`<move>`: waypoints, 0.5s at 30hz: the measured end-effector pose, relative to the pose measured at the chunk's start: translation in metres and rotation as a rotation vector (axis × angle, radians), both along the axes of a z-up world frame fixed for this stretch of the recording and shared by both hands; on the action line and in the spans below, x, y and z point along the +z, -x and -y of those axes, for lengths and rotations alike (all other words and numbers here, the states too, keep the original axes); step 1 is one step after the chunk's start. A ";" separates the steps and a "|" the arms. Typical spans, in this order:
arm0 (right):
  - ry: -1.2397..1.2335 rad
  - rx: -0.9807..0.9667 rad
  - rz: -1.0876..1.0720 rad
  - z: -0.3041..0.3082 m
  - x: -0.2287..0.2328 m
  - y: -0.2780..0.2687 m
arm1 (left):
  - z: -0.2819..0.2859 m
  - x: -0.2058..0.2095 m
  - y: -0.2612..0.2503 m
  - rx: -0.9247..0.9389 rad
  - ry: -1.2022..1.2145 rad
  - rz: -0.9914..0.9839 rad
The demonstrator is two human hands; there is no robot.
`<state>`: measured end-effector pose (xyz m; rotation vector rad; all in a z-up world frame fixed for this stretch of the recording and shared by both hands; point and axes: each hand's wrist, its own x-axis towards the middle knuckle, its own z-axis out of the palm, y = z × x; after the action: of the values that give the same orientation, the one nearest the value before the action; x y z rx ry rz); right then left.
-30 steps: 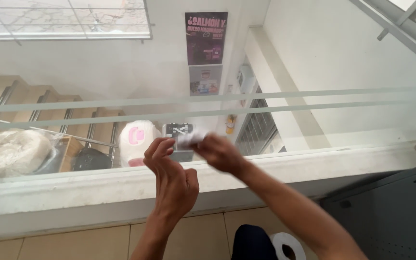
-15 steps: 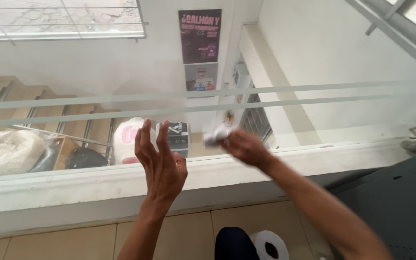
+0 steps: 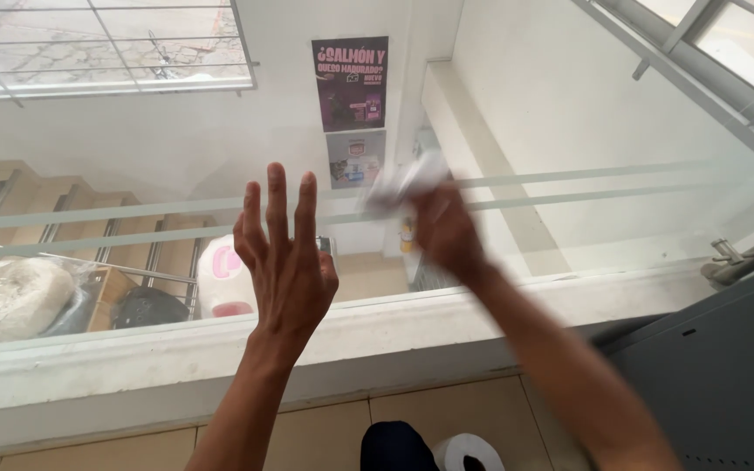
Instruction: Cleaning a glass railing using a spray bottle and paper towels
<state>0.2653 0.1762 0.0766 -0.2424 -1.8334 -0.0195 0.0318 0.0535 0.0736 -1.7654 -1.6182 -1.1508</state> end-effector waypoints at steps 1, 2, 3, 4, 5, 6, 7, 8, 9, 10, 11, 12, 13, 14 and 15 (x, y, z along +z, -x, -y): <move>-0.507 -0.433 0.337 -0.001 -0.038 -0.001 | -0.002 -0.001 0.000 0.040 -0.008 -0.044; -0.510 -0.434 0.334 0.010 -0.067 0.000 | -0.004 -0.001 0.000 0.041 -0.011 -0.046; -0.373 -0.312 0.399 0.020 -0.097 0.003 | -0.006 -0.002 0.001 0.064 -0.029 -0.075; -0.236 -0.188 0.461 0.031 -0.127 0.006 | -0.007 -0.003 0.001 0.087 -0.048 -0.103; -0.242 -0.186 0.456 0.030 -0.153 0.003 | -0.007 -0.003 0.003 0.091 -0.052 -0.108; -0.210 -0.204 0.504 0.030 -0.179 0.001 | -0.008 -0.004 0.004 0.114 -0.065 -0.142; -0.176 -0.223 0.555 0.030 -0.205 -0.002 | -0.008 -0.005 0.005 0.137 -0.076 -0.174; -0.180 -0.222 0.552 0.030 -0.196 -0.004 | -0.011 -0.006 0.005 0.140 -0.079 -0.176; -0.208 -0.215 0.560 0.032 -0.188 -0.006 | -0.012 -0.007 0.004 0.145 -0.091 -0.179; -0.236 -0.208 0.568 0.034 -0.181 -0.009 | -0.014 -0.008 0.003 0.150 -0.103 -0.183; -0.241 -0.207 0.567 0.030 -0.169 -0.009 | -0.014 -0.007 0.002 0.153 -0.107 -0.183; -0.258 -0.205 0.498 0.027 -0.158 -0.009 | -0.014 -0.007 0.001 0.166 -0.134 -0.189; -0.275 -0.204 0.430 0.024 -0.146 -0.011 | -0.014 -0.006 -0.001 0.178 -0.160 -0.193; -0.280 -0.204 0.430 0.026 -0.109 -0.012 | -0.017 -0.007 -0.002 0.180 -0.165 -0.192; 0.098 0.046 0.351 0.029 -0.073 -0.014 | -0.018 -0.008 -0.002 0.193 -0.183 -0.187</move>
<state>0.2795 0.1471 0.0036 -0.2789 -2.1919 0.0642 0.0338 0.0716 0.0655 -1.5169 -1.4855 -0.9801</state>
